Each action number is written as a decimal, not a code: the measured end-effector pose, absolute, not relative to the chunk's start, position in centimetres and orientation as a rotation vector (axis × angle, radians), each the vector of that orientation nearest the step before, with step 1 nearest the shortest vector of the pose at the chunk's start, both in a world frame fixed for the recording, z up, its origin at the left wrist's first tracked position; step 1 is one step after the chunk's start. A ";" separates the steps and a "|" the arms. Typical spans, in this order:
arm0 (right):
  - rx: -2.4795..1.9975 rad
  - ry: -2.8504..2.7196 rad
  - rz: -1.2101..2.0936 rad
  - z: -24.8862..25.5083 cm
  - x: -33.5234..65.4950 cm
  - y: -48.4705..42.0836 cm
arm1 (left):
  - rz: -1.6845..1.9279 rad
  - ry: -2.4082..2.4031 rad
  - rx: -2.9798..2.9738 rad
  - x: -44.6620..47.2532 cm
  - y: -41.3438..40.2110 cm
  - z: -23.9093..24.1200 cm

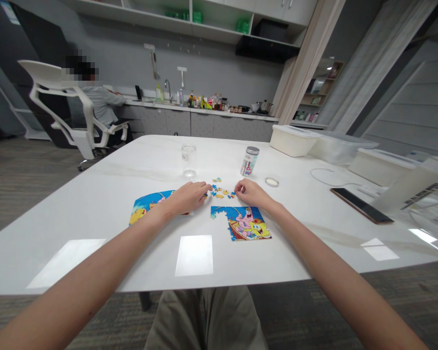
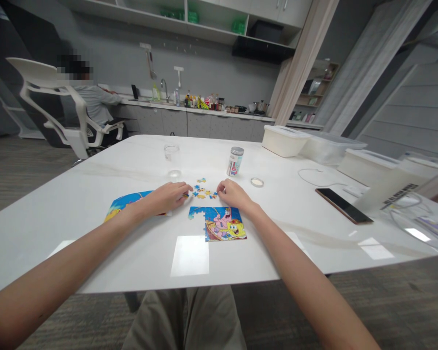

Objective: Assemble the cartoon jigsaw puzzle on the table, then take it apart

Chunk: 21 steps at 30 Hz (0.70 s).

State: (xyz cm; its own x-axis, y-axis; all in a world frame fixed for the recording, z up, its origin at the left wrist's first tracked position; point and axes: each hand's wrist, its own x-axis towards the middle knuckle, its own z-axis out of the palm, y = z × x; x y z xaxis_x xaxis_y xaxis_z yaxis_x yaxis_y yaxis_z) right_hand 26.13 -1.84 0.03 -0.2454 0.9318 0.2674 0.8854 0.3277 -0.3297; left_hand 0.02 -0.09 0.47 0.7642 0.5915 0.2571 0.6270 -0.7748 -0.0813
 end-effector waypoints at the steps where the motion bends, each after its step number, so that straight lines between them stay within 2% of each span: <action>1: -1.610 -2.187 0.146 0.1 26.1 -1.8 | -0.320 -0.980 -2.803 0.0 -0.1 0.5; 21: -1.645 -2.216 0.142 0.3 26.1 -1.9 | -0.289 -1.005 -2.800 0.0 -0.3 0.7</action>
